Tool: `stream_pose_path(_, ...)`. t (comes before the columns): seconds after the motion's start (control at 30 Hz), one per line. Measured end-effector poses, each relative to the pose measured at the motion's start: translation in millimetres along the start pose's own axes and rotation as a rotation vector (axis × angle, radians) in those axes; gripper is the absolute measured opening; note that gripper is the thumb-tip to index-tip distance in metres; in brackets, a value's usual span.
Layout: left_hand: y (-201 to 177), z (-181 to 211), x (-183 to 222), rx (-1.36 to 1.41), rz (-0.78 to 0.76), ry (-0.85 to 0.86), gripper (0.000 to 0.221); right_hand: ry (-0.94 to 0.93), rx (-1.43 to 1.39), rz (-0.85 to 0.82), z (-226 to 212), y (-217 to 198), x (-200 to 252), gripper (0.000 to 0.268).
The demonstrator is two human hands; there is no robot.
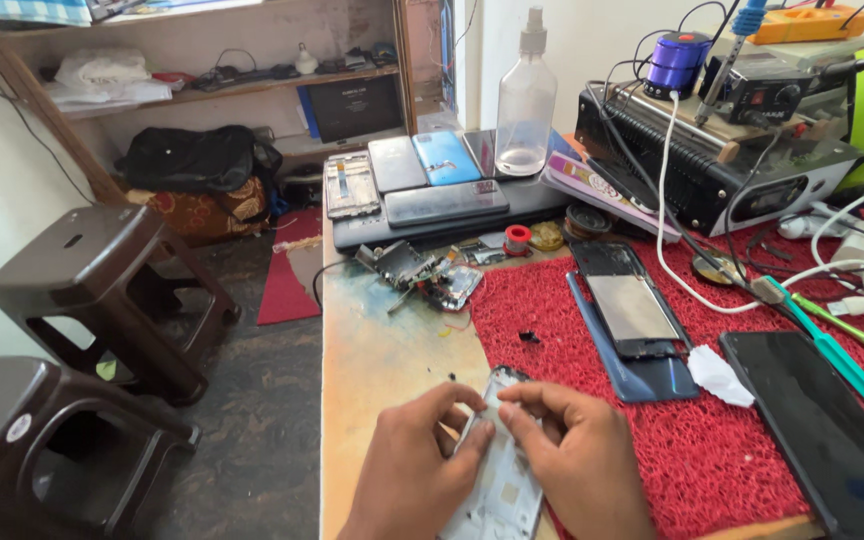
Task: The person handles a mobile phone frame by hand, removing a small grey component and then pressing it back into a slot on the chassis.
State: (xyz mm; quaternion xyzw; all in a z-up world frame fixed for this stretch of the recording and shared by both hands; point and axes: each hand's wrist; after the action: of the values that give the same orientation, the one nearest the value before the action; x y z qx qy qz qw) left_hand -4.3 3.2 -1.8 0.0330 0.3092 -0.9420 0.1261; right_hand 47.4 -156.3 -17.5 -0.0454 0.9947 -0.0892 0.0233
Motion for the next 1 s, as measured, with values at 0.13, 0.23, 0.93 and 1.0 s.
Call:
stream_pose_path(0.13,5,-7,2,0.037,0.038,0.012,0.016,-0.101,-0.108,-0.041,8,-2,3,0.020)
stream_pose_path(0.23,8,-14,-1,0.063,0.006,-0.028,0.013,-0.092,-0.146,-0.059,6,-5,6,0.019)
stream_pose_path(0.93,17,-56,-25,0.496,-0.154,-0.018,0.030,-0.320,-0.152,-0.105,7,-11,14,0.013)
stream_pose_path(1.0,16,-55,-25,0.432,-0.121,-0.012,0.029,-0.325,-0.183,-0.102,8,-10,15,0.013)
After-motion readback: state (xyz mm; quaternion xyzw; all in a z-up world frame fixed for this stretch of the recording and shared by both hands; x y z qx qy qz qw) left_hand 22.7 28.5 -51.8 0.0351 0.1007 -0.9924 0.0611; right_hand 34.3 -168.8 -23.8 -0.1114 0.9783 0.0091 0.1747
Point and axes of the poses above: each hand's wrist, its own x-axis away from the middle knuckle, its own y-axis out of the palm, z = x × y, and after that the axes turned 10 degrees about -x, right-handed
